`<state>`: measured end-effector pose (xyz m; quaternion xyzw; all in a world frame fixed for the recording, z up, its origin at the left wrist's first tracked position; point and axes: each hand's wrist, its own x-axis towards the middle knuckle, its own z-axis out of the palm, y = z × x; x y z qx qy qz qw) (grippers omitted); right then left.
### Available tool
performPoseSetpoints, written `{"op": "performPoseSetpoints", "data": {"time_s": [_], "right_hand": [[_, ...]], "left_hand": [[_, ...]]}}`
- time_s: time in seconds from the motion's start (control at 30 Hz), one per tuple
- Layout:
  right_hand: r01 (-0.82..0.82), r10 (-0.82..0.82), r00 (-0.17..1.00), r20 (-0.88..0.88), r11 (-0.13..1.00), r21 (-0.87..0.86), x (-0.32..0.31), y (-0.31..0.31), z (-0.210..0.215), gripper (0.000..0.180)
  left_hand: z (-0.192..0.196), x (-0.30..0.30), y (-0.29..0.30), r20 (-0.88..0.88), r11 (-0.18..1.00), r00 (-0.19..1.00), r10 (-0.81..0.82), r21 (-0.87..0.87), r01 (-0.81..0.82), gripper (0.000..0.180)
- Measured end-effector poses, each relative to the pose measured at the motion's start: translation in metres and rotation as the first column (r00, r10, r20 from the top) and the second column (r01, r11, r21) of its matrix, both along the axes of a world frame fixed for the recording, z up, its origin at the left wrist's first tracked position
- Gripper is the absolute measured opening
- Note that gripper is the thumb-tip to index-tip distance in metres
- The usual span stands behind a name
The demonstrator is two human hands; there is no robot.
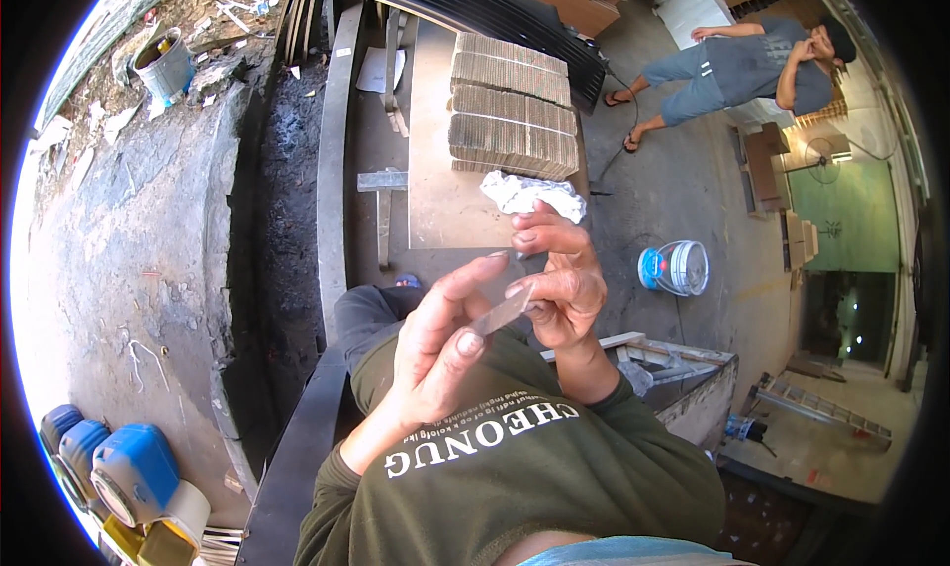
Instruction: The person handles and turns a small metal blade with their hands, then walks over to a work table, picks up a cloth rag, and unfolds it by hand.
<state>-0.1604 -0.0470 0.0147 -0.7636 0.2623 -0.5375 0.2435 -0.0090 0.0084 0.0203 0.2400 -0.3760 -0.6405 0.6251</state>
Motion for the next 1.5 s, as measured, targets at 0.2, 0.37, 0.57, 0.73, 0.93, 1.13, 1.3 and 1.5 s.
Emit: {"op": "performPoseSetpoints", "data": {"time_s": [0.2, 0.37, 0.57, 0.73, 0.93, 1.13, 1.3, 1.5], "right_hand": [[0.128, -0.142, 0.988, -0.068, 0.975, -0.181, 0.002, 0.0, 0.002, 0.014], [0.151, -0.164, 0.985, -0.047, 0.966, -0.209, 0.002, 0.001, -0.003, 0.013], [0.137, -0.141, 0.99, -0.016, 0.98, -0.145, 0.004, 0.005, -0.004, 0.012], [0.09, -0.088, 0.995, 0.04, 0.995, -0.04, 0.004, 0.004, -0.008, 0.012], [-0.052, 0.007, 0.967, 0.253, 0.984, 0.169, 0.008, 0.006, -0.017, 0.016], [-0.492, 0.161, 0.776, 0.61, 0.758, 0.427, 0.016, 0.009, -0.023, 0.013], [-0.505, 0.176, 0.772, 0.611, 0.754, 0.42, 0.017, 0.007, -0.027, 0.015], [-0.337, 0.166, 0.879, 0.446, 0.879, 0.337, 0.015, 0.003, -0.023, 0.015]], "left_hand": [[-0.005, -0.003, 0.002, 0.082, 0.998, 0.995, -0.061, 0.015, 0.06, 0.057], [-0.004, -0.003, 0.002, -0.023, 0.986, 0.992, -0.126, 0.106, 0.128, 0.056], [-0.013, 0.001, 0.002, -0.27, 0.94, 0.937, -0.22, 0.197, 0.277, 0.05], [-0.012, 0.001, 0.001, -0.252, 0.947, 0.951, -0.18, 0.218, 0.237, 0.05], [-0.013, 0.003, -0.001, -0.181, 0.97, 0.971, -0.155, 0.159, 0.185, 0.047], [-0.015, 0.005, 0.002, -0.019, 0.989, 0.993, -0.114, 0.09, 0.116, 0.044], [-0.012, 0.003, 0.0, 0.205, 0.998, 0.978, -0.048, -0.02, 0.054, 0.044], [-0.013, 0.0, -0.002, 0.267, 0.998, 0.964, 0.02, -0.066, -0.002, 0.052]]}}
